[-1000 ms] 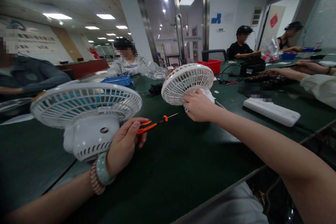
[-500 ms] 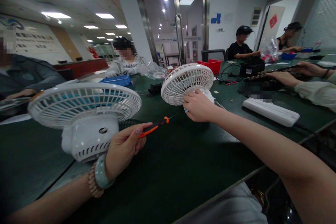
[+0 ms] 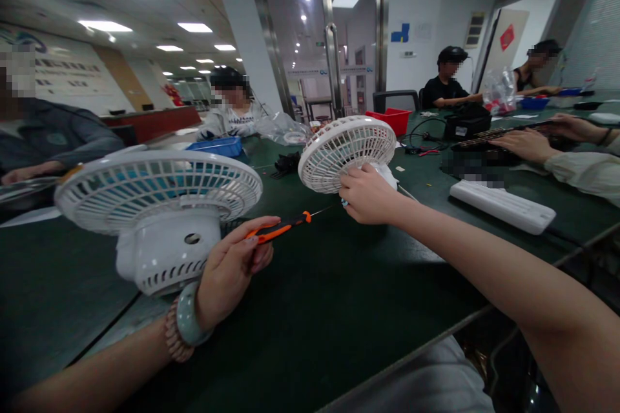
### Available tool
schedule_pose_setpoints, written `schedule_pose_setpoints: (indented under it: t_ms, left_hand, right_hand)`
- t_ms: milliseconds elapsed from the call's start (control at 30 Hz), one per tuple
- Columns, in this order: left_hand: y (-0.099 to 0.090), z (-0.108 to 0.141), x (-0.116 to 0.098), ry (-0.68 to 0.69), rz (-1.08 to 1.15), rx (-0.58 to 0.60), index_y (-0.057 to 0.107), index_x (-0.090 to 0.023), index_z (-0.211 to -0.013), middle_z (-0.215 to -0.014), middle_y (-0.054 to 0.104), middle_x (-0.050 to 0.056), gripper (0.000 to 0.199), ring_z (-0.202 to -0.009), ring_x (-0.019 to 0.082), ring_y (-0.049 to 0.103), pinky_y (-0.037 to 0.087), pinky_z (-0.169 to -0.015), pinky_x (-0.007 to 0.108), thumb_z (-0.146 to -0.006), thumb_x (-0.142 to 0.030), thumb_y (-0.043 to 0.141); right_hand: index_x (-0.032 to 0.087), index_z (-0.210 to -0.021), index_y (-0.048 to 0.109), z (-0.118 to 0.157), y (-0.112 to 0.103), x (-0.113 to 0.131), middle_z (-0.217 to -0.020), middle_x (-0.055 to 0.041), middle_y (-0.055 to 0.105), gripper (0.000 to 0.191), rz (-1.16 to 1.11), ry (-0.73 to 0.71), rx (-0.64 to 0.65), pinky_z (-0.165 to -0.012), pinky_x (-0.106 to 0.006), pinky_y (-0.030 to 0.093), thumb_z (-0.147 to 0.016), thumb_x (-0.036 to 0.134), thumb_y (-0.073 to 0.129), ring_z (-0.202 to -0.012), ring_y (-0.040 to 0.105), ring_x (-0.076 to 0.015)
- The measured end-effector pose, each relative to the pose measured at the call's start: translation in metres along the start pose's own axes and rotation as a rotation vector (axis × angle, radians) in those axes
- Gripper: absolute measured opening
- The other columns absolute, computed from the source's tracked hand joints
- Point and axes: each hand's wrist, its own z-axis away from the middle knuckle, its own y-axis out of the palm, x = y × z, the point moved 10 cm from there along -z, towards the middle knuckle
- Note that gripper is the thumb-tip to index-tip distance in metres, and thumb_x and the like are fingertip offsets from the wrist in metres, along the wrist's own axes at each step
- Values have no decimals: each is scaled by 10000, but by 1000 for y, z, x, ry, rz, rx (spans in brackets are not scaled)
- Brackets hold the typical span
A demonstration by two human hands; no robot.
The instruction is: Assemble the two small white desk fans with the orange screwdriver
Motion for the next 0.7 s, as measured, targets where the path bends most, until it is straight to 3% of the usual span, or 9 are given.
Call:
schedule_pose_setpoints:
  t_ms: [700]
  left_hand:
    - [-1, 0, -4, -4, -150, -44, 512, -176, -1123, -457, 366, -66, 391, -389, 65, 320, 244, -370, 189, -847, -424, 390]
  right_hand:
    - [132, -855, 624, 0, 1, 0, -928, -120, 575, 256, -1, 0, 3, -747, -368, 245, -792, 303, 445, -912, 442, -249]
